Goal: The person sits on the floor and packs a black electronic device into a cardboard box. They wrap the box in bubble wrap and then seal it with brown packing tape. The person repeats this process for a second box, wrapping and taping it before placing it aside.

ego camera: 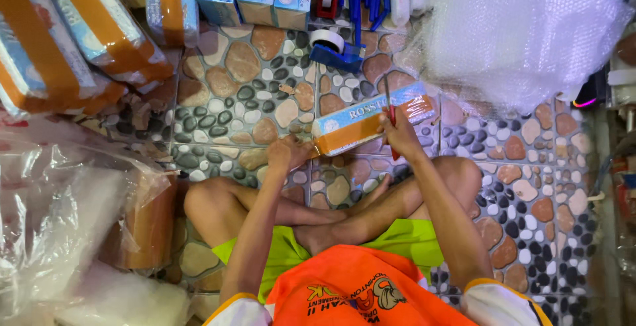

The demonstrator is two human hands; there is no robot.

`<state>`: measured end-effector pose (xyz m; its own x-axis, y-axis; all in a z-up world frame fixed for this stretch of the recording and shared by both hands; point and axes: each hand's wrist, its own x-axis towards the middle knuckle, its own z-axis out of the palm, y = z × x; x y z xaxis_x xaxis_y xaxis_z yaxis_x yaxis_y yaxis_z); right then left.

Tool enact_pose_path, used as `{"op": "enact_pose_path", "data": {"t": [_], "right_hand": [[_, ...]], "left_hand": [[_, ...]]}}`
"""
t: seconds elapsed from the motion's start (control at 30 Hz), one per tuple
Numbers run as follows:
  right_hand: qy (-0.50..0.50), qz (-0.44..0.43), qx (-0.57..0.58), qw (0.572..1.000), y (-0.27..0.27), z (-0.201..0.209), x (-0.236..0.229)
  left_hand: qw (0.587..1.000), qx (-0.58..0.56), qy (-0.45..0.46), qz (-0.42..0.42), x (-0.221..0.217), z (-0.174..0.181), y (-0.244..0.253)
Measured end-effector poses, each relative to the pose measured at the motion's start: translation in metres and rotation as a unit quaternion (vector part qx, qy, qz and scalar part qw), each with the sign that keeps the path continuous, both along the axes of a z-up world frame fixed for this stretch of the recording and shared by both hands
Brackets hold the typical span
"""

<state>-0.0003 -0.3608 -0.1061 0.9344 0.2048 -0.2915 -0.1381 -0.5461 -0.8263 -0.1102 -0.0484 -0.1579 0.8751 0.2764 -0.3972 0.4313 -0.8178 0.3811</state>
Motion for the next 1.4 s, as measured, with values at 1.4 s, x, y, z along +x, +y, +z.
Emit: {"op": "enact_pose_path", "data": {"t": [1.4], "right_hand": [[-0.038,-0.263,-0.09,0.96,-0.136,-0.143,0.085]], "left_hand": [[0.878,-0.352,-0.16,0.281,0.057,0.0,-0.116]]}}
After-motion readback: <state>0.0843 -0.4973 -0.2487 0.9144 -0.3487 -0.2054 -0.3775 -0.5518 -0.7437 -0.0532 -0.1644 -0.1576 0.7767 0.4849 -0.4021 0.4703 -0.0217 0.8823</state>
